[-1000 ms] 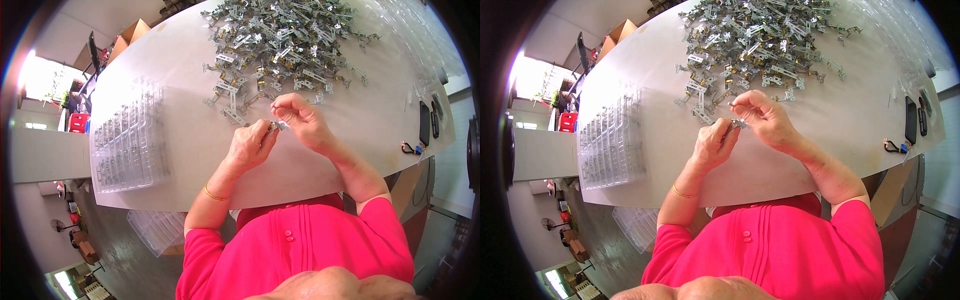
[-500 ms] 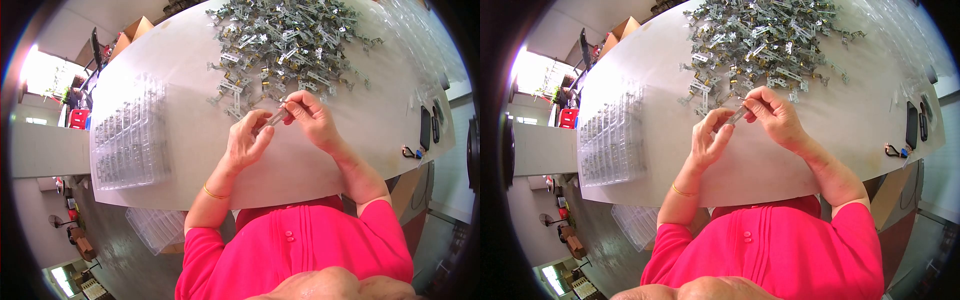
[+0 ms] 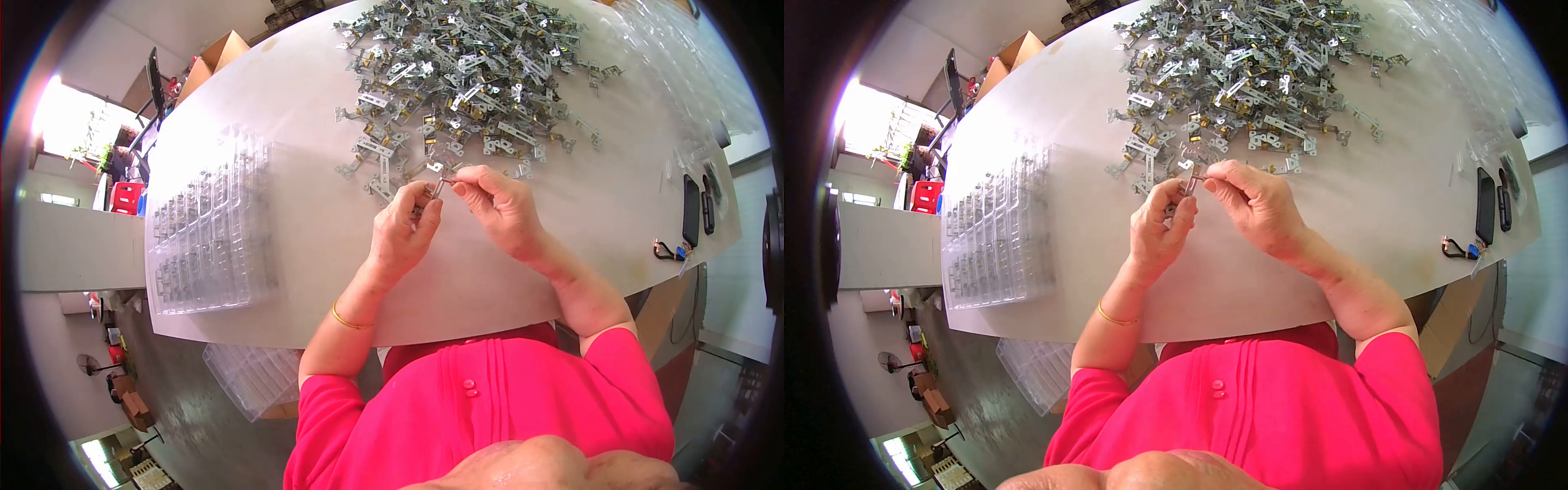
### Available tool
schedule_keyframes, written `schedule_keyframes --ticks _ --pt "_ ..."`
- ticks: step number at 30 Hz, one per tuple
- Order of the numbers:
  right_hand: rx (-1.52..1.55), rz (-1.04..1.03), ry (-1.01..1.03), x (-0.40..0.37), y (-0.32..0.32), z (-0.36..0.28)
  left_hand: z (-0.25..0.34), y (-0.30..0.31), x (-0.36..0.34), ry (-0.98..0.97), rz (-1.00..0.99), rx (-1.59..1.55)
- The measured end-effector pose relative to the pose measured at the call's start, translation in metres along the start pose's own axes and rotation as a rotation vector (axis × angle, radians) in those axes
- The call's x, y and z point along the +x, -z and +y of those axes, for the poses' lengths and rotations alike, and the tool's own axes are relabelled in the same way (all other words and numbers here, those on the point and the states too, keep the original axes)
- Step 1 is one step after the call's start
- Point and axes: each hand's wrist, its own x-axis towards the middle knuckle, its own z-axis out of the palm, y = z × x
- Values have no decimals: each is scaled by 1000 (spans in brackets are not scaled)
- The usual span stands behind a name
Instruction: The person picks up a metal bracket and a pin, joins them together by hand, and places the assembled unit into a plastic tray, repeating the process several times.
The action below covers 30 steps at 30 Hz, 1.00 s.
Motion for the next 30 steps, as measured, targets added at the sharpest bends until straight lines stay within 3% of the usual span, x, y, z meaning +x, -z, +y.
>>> schedule_keyframes --ticks 6,13,14,16,17,19,26,28,30 --pt "-87 19 109 0 -3 -1 3 -4 0 -49 115 61" --pt "-213 8 283 1 -5 5 -3 -3 -1 -127 39 156" --pt "-212 7 283 0 -5 3 -3 -3 0 -158 34 180" --pt "-193 16 60 -3 -3 0 -3 -2 0 -189 28 204" --pt "-194 16 60 -2 -3 1 -3 -3 1 -209 46 223" --pt "-225 -34 263 2 -2 5 -4 -2 1 -231 65 243" --pt "-179 -31 257 4 2 2 -5 -6 -1 -278 54 283" --pt "-192 -132 263 3 3 3 -2 -5 -1 -285 48 281" --pt "-197 -135 164 3 12 -1 9 -2 0 -141 73 154"
